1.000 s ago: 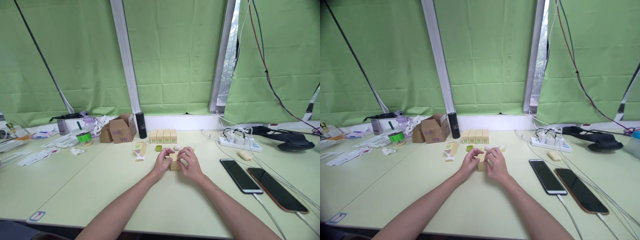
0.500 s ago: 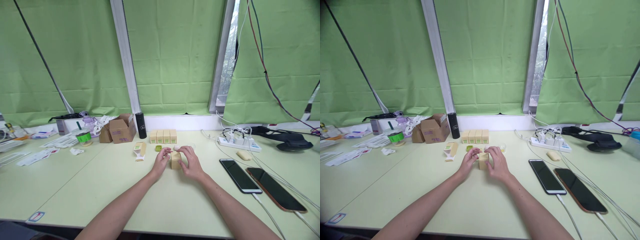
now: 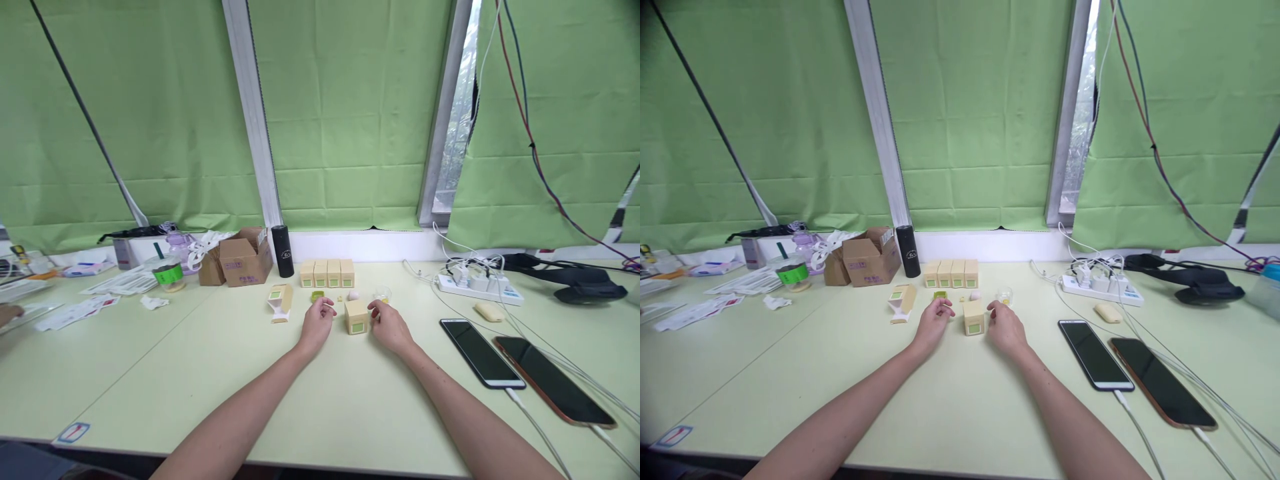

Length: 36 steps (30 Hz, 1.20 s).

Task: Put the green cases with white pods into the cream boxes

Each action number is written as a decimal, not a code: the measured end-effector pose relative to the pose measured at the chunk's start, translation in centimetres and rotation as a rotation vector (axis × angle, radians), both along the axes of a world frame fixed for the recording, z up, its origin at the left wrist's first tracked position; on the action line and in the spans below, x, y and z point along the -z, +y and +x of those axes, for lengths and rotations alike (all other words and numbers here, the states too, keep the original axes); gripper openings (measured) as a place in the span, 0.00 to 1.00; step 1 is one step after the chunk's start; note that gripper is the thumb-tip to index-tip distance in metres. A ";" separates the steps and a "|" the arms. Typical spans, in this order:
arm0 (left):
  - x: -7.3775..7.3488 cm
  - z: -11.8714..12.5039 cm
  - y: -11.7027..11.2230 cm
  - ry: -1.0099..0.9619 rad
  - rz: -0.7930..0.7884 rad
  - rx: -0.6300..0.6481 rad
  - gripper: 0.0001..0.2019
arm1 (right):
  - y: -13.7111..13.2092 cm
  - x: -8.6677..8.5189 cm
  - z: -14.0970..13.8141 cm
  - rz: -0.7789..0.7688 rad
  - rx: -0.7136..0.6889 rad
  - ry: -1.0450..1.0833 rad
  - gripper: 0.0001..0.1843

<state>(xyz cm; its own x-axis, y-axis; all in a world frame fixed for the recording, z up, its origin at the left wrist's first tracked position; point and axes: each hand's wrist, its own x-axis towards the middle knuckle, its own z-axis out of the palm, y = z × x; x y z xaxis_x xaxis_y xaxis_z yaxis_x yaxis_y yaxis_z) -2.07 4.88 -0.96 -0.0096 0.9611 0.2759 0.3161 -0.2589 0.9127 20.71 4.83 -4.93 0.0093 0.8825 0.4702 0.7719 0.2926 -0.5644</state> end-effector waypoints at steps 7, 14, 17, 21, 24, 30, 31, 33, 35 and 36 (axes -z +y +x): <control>0.7 -0.2 0.3 0.091 -0.019 0.040 0.08 | -0.1 -1.2 1.1 -0.169 -0.259 0.159 0.38; 0.9 -0.2 0.3 0.139 -0.036 0.050 0.08 | 0.3 -2.7 -0.1 -0.180 -0.469 0.420 0.31; 0.9 -0.2 0.3 0.154 -0.035 0.052 0.09 | 2.0 -3.7 -0.4 -0.193 -0.489 0.425 0.31; 1.0 -0.2 0.3 0.176 -0.044 0.046 0.09 | 5.4 -6.5 1.1 -0.078 -0.247 0.344 0.33; 1.0 -0.1 0.2 0.185 -0.044 0.043 0.09 | 7.8 -8.4 2.5 -0.073 0.009 0.192 0.27; 0.9 0.1 -0.1 0.213 -0.043 0.044 0.08 | 11.4 -8.6 3.1 -0.173 0.105 0.030 0.19; 0.9 0.1 -0.1 0.217 -0.043 0.044 0.08 | 11.9 -8.3 3.0 -0.190 0.118 0.006 0.19; 0.9 0.1 -0.1 0.220 -0.042 0.040 0.08 | 12.7 -7.7 2.6 -0.224 0.144 -0.034 0.17; 0.9 0.1 -0.1 0.221 -0.043 0.037 0.08 | 13.4 -7.2 2.3 -0.252 0.164 -0.066 0.15; 0.9 0.1 -0.1 0.223 -0.041 0.037 0.08 | 13.6 -7.1 2.3 -0.260 0.170 -0.080 0.14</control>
<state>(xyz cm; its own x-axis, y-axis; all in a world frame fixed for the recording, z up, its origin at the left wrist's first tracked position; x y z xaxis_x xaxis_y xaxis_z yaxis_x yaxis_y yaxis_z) -2.01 4.75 -1.88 0.0832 0.9701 0.2280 0.5025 -0.2384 0.8311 22.97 18.45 2.14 0.1386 0.9622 0.2345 0.8425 0.0098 -0.5385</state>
